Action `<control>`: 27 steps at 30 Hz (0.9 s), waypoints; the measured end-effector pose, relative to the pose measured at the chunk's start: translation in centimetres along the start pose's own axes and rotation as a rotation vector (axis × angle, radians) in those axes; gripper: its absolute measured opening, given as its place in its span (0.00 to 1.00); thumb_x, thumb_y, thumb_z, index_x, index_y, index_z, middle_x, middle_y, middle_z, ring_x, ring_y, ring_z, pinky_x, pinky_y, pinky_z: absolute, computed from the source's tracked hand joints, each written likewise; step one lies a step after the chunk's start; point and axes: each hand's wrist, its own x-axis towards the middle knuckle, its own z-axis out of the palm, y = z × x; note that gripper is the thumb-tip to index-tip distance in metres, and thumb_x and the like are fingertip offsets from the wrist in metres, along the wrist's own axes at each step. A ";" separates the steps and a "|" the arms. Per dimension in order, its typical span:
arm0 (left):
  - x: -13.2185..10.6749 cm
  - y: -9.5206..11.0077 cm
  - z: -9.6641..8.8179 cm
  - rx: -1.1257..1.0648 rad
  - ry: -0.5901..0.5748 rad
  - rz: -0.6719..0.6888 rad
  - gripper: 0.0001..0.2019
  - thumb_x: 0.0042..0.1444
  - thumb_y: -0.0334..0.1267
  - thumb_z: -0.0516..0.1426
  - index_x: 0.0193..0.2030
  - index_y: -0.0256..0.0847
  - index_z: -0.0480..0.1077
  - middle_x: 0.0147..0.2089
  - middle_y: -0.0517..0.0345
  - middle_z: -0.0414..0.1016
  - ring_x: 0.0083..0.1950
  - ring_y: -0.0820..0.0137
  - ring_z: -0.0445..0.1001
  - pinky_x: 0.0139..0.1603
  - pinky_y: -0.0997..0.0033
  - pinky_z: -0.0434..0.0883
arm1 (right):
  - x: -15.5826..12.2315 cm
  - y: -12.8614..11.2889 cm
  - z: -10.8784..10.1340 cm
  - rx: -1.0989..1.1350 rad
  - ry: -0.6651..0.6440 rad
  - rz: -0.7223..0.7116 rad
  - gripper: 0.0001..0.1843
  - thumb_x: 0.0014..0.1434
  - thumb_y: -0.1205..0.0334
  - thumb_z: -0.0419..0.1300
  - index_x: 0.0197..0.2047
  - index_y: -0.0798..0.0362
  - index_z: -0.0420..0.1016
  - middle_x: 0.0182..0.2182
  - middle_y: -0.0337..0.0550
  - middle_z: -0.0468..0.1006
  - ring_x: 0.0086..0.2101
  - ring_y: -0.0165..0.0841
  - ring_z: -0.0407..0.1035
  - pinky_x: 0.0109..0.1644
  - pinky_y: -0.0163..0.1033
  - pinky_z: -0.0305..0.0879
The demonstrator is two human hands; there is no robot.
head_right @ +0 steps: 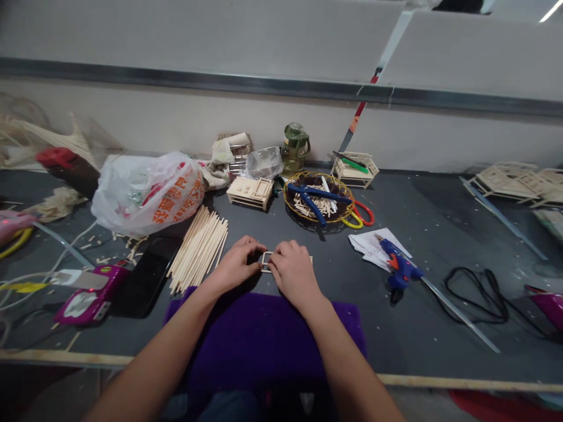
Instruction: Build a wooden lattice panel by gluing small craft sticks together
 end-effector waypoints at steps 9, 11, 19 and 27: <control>0.0 -0.1 -0.1 -0.017 -0.008 0.020 0.17 0.51 0.25 0.56 0.48 0.40 0.73 0.45 0.53 0.69 0.51 0.64 0.69 0.57 0.60 0.67 | -0.2 0.3 0.1 0.042 0.012 0.037 0.06 0.63 0.62 0.59 0.34 0.51 0.76 0.37 0.43 0.73 0.40 0.36 0.61 0.40 0.40 0.51; 0.0 -0.2 -0.2 -0.020 -0.019 0.022 0.18 0.50 0.25 0.57 0.49 0.40 0.73 0.45 0.53 0.69 0.51 0.64 0.69 0.57 0.60 0.67 | -0.2 0.1 0.2 0.007 0.004 0.019 0.06 0.63 0.62 0.59 0.34 0.51 0.76 0.37 0.43 0.73 0.40 0.36 0.61 0.40 0.41 0.50; 0.0 -0.1 -0.2 -0.019 -0.021 0.021 0.18 0.48 0.25 0.58 0.48 0.39 0.73 0.44 0.54 0.68 0.48 0.65 0.69 0.54 0.60 0.69 | 0.2 -0.4 -0.3 -0.112 -0.022 -0.031 0.09 0.64 0.62 0.57 0.33 0.53 0.75 0.37 0.45 0.73 0.40 0.36 0.60 0.40 0.42 0.49; 0.0 0.1 -0.2 -0.003 -0.018 0.017 0.18 0.49 0.25 0.58 0.48 0.39 0.73 0.45 0.54 0.68 0.49 0.65 0.69 0.54 0.60 0.69 | 0.2 -0.4 0.0 -0.091 -0.022 -0.018 0.08 0.64 0.62 0.57 0.34 0.54 0.76 0.38 0.45 0.73 0.40 0.36 0.60 0.40 0.42 0.50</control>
